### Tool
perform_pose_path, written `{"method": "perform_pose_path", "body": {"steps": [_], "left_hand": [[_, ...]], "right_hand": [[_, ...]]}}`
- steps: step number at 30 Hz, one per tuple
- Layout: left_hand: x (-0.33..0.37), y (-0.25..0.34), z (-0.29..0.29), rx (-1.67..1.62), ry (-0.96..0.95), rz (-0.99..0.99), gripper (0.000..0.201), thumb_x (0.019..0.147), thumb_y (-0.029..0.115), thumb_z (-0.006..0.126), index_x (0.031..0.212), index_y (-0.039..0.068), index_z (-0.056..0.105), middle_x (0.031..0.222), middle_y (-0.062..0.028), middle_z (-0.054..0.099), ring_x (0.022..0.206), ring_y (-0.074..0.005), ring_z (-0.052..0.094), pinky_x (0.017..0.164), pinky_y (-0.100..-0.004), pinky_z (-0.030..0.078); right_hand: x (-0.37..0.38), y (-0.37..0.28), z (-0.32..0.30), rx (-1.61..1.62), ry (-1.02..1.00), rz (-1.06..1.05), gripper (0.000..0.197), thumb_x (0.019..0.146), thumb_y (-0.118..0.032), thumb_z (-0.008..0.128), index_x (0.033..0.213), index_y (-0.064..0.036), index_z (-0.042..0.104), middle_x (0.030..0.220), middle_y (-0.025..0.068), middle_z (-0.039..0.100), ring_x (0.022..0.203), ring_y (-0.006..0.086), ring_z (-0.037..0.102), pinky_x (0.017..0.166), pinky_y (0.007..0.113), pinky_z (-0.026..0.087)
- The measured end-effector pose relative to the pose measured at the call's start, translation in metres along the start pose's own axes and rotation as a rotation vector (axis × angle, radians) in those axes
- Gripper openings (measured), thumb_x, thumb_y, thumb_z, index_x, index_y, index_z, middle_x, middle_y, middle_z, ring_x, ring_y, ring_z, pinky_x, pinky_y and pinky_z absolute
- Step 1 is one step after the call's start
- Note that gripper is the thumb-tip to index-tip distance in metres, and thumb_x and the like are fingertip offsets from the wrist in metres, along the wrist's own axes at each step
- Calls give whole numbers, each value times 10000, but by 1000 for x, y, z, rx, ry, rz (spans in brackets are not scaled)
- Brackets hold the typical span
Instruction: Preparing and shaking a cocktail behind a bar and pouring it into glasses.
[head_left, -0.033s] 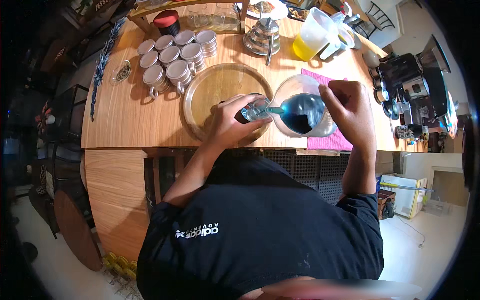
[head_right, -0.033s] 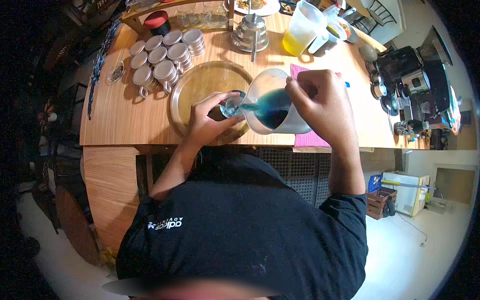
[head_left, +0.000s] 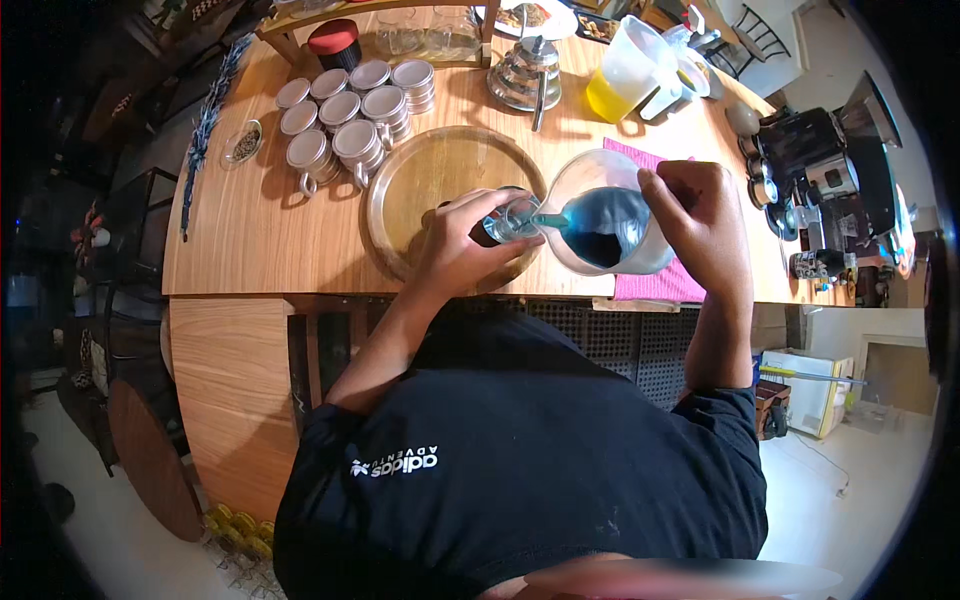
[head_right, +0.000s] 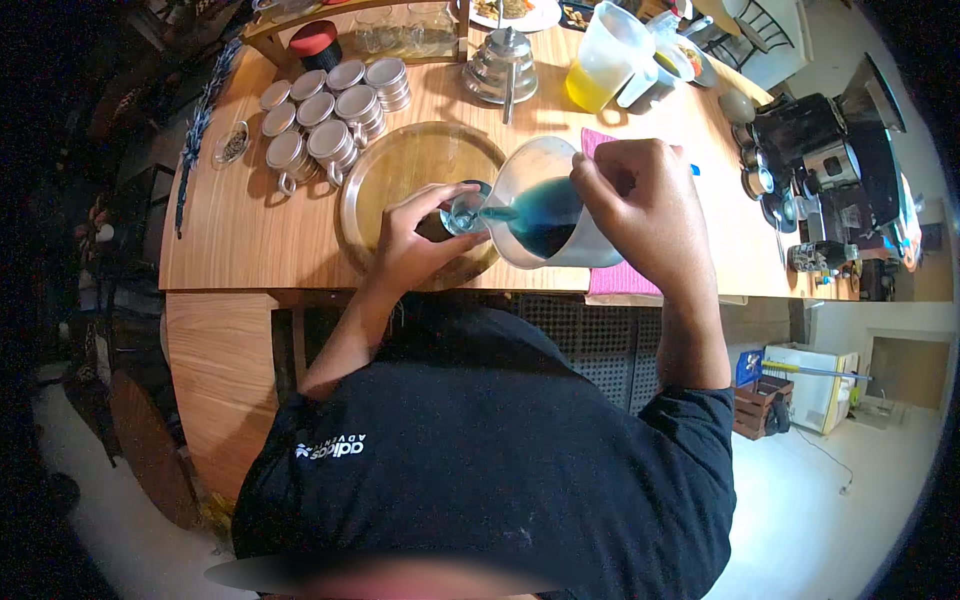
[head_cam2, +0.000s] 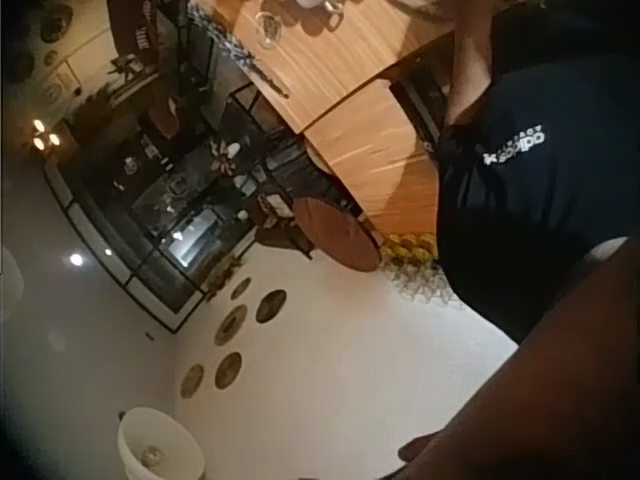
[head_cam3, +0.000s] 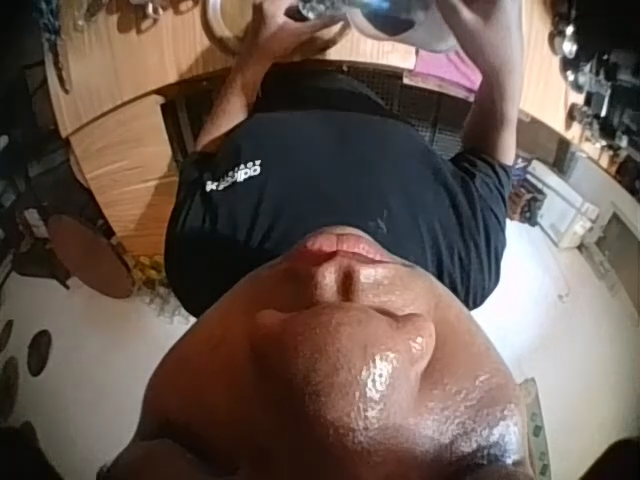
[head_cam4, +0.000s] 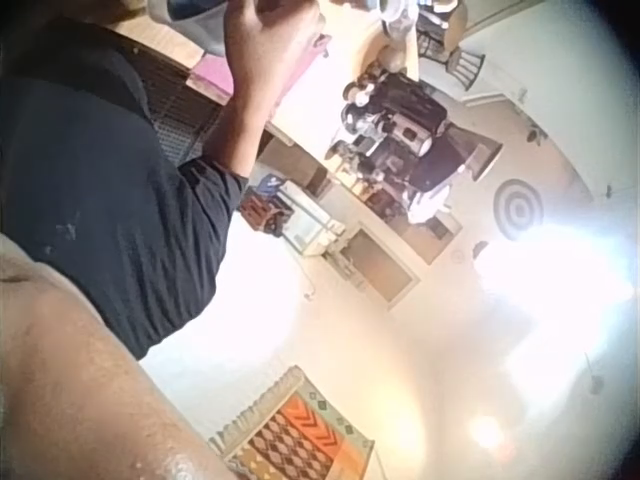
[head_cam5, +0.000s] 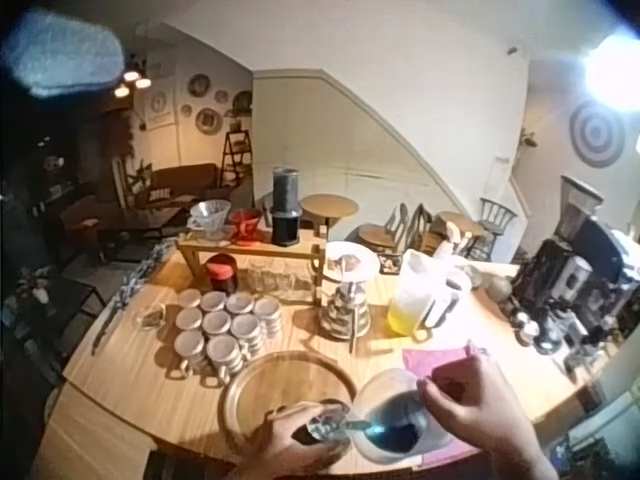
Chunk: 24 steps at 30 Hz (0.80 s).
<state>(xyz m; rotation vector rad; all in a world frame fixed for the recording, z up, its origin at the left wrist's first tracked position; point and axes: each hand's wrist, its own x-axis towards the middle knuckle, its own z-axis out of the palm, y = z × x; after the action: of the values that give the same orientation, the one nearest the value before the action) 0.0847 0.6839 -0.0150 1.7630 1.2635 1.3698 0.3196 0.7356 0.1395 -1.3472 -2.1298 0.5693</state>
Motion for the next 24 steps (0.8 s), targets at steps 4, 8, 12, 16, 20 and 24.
{"method": "perform_pose_path", "body": {"steps": [4,8,12,16,20,24], "left_hand": [[0,0,0,9,6,-4,505,770,144,893,1225,16,715,1142,-128,747,1050,-193,710,941,-327,536],[-2,-1,3,-20,83,38,482,762,233,905,1169,43,728,1057,-125,761,968,-238,749,854,-347,579],[-5,0,-1,-6,99,63,489,767,234,904,1180,44,725,1056,-120,763,970,-226,749,856,-338,577],[-12,4,-7,-14,133,64,497,774,206,905,1195,26,713,1066,-124,762,978,-226,744,858,-330,572],[-16,1,-10,-3,194,116,487,794,175,894,1206,6,696,1050,-113,750,951,-225,735,843,-339,569],[-20,8,-18,4,178,-63,491,813,131,874,1247,4,683,1142,-108,734,1058,-182,691,928,-331,541]], "right_hand": [[1,1,1,55,1,0,368,905,-228,654,707,83,652,533,91,513,498,115,447,503,324,355],[4,11,-2,47,-62,4,359,918,-220,660,722,80,663,550,62,530,515,98,456,506,310,357],[2,15,4,214,9,67,353,933,-219,690,750,83,670,616,31,581,571,87,499,546,284,404],[-5,22,13,445,124,231,314,921,-227,738,861,76,681,789,69,668,693,98,584,625,268,467],[-10,41,26,685,264,384,321,899,-226,770,1045,42,671,944,97,669,773,133,628,672,264,510],[-9,47,28,896,263,398,303,869,-191,772,1035,42,670,948,114,681,717,143,640,599,257,532]]}}
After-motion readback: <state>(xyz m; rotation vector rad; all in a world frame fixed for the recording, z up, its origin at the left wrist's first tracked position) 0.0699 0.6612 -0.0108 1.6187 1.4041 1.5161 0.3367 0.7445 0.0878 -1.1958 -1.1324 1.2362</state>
